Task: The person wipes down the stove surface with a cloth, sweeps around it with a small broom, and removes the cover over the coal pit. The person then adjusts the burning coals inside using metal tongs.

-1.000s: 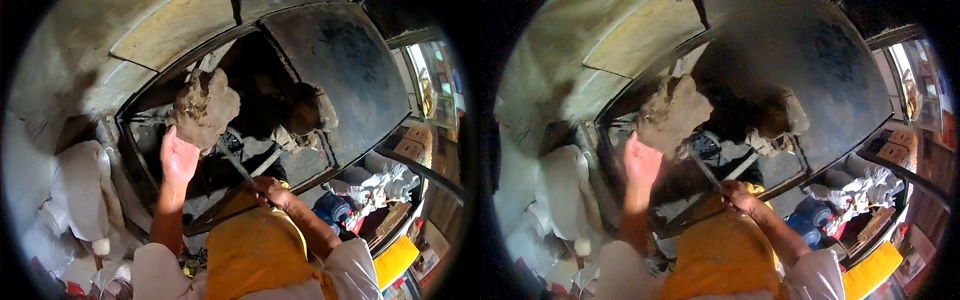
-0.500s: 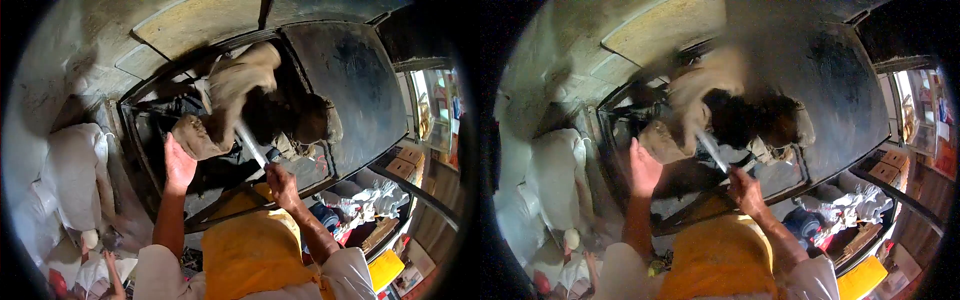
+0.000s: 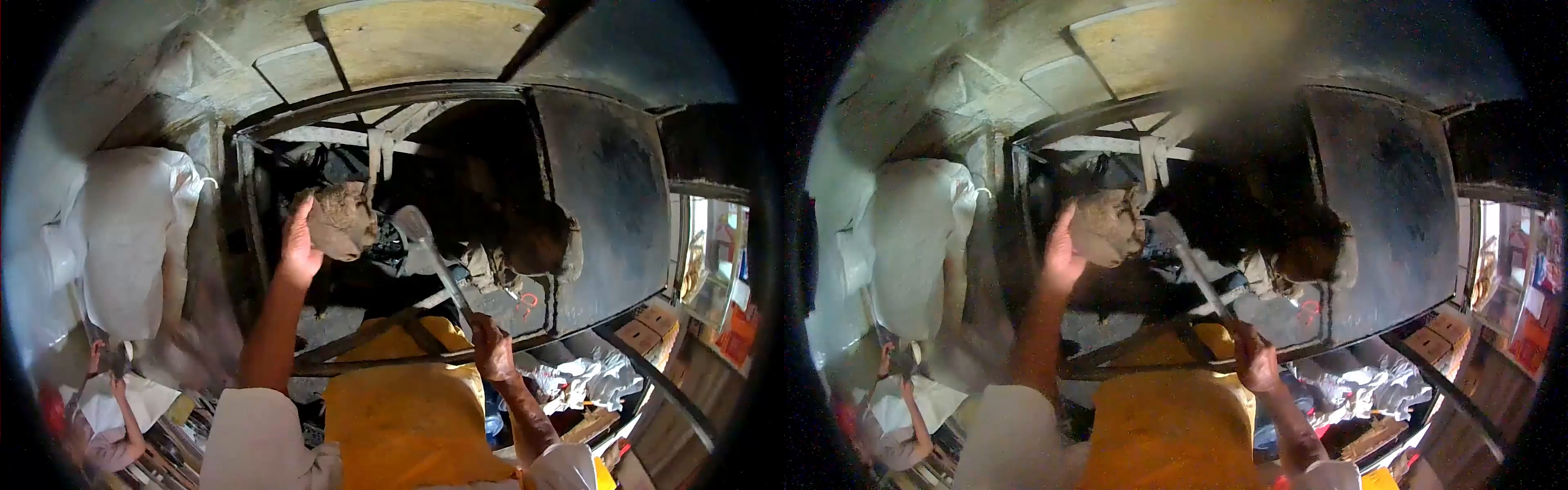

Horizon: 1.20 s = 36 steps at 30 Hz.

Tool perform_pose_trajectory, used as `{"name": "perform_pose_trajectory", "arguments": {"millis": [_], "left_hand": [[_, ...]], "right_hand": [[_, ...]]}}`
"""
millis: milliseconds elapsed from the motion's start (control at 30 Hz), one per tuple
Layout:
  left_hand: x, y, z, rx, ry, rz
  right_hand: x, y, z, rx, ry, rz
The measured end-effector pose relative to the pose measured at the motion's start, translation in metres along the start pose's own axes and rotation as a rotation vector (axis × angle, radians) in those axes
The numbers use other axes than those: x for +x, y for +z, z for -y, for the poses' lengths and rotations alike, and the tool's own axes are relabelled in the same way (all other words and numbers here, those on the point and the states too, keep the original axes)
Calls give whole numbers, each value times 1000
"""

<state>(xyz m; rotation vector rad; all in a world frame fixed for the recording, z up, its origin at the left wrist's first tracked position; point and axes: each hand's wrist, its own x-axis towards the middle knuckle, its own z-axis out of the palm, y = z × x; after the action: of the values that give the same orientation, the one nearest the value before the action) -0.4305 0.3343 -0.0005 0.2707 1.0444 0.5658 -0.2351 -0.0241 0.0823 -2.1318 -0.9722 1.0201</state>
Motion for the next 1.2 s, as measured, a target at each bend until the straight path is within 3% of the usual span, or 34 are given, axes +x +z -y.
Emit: {"name": "perform_pose_trajectory", "arguments": {"millis": [100, 133, 200, 267, 300, 367, 433, 467, 567, 600, 667, 700, 800, 833, 933, 967, 1033, 1100, 1133, 1200], "left_hand": [[32, -50, -20, 351, 589, -64], [34, -38, -34, 517, 624, -297], [62, -36, -61, 680, 756, -473], [132, -67, -88, 968, 914, -560], [112, -16, -98, 1052, 868, -558], [205, -74, -107, 1496, 1155, -618], [199, -32, -94, 1488, 1265, -797], [199, -18, -88, 1486, 1296, -855], [212, -33, -87, 1677, 1129, -865], [201, -16, -77, 1800, 1183, -861], [193, 23, -75, 1787, 1683, -644], [192, 32, -68, 1789, 1683, -637], [194, 66, -41, 1992, 874, -654], [196, 75, -24, 1919, 1537, -595], [201, 129, 18, 1913, 1151, -473], [209, 138, 30, 1913, 1365, -393], [205, 175, 57, 1943, 1372, -284], [199, 225, 87, 1791, 1555, -152], [214, 239, 107, 1762, 1355, -142], [223, 271, 132, 1683, 1408, -34]], "right_hand": [[3, 0, 0, 48, 145, -46], [5, 2, -1, 46, 143, -41], [6, 3, -4, 152, 198, -82], [11, 4, -6, 127, 199, -81], [11, 3, -7, 110, 201, -73], [12, 9, -16, 57, 114, -118], [13, 3, -8, 138, 241, -42], [11, 7, -22, 68, 67, -106], [12, 12, -16, 185, 163, -119], [10, 13, -17, 322, 280, -72], [8, 10, -17, 406, 333, -40], [6, 8, -18, 480, 392, -10], [-1, 5, -28, 404, 341, -33], [-2, 4, -31, 366, 289, -53], [-6, -5, -38, 337, 253, -110], [-7, -8, -41, 319, 232, -135], [-13, -16, -47, 376, 356, -99], [-16, -22, -48, 395, 428, -126], [-19, -26, -54, 342, 372, -133], [-30, -29, -59, 404, 460, -146]]}}
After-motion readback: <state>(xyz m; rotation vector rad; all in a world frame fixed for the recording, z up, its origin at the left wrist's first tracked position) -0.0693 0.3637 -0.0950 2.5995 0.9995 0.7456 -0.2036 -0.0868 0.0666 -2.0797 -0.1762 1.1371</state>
